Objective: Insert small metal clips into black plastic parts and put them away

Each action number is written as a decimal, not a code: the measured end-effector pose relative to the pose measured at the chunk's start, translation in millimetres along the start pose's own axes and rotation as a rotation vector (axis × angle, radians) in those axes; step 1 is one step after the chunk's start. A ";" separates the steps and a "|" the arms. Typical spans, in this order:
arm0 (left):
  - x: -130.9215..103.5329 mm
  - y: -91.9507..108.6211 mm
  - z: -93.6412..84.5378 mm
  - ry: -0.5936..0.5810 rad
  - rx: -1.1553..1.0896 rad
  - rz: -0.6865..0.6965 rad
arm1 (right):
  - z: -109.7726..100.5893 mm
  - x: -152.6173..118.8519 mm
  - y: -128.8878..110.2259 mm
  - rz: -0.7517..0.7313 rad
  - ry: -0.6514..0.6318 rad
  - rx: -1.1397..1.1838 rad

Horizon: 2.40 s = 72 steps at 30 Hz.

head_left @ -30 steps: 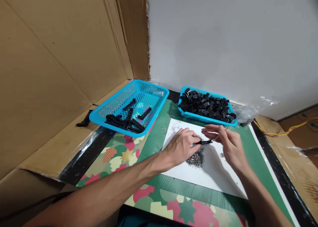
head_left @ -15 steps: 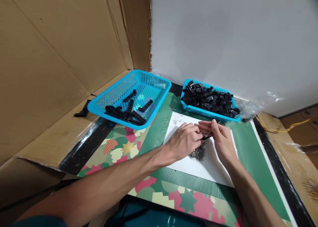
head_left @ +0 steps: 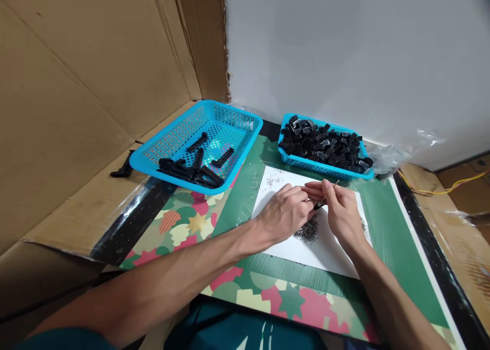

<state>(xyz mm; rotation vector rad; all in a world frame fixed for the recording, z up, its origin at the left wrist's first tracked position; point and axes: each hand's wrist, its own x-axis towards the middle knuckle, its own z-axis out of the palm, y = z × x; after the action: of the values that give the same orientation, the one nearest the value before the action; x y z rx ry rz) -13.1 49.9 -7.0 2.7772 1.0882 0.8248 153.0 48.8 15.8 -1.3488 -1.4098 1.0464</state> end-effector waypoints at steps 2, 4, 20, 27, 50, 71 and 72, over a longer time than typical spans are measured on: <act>0.3 0.5 0.7 -0.014 0.002 0.002 | 1.1 -0.8 0.0 -0.011 0.006 -0.002; 0.7 0.5 1.5 -0.018 -0.005 0.003 | 1.7 -1.8 0.9 -0.018 0.015 -0.018; 1.5 -1.9 -5.8 0.017 -0.119 -0.064 | 0.9 -1.5 2.0 -0.124 0.108 0.214; -2.4 -5.2 -18.7 0.203 -0.191 -0.148 | -46.9 3.0 1.5 -0.299 0.348 -0.101; 166.0 -18.1 -25.8 0.096 0.030 -0.139 | -55.2 -1.4 26.9 -0.394 -0.098 -0.739; 174.8 -28.3 -41.1 -0.036 0.044 -0.212 | -76.2 3.9 24.7 -0.429 -0.070 -0.763; 167.8 -33.7 -48.6 -0.031 0.042 -0.231 | -80.9 5.3 25.7 -0.417 -0.053 -0.765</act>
<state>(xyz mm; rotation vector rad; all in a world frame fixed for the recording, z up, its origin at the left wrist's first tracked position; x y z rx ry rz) 44.6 176.1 104.4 2.6182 1.4018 0.7366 237.7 54.8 10.8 -1.4350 -2.1354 0.2569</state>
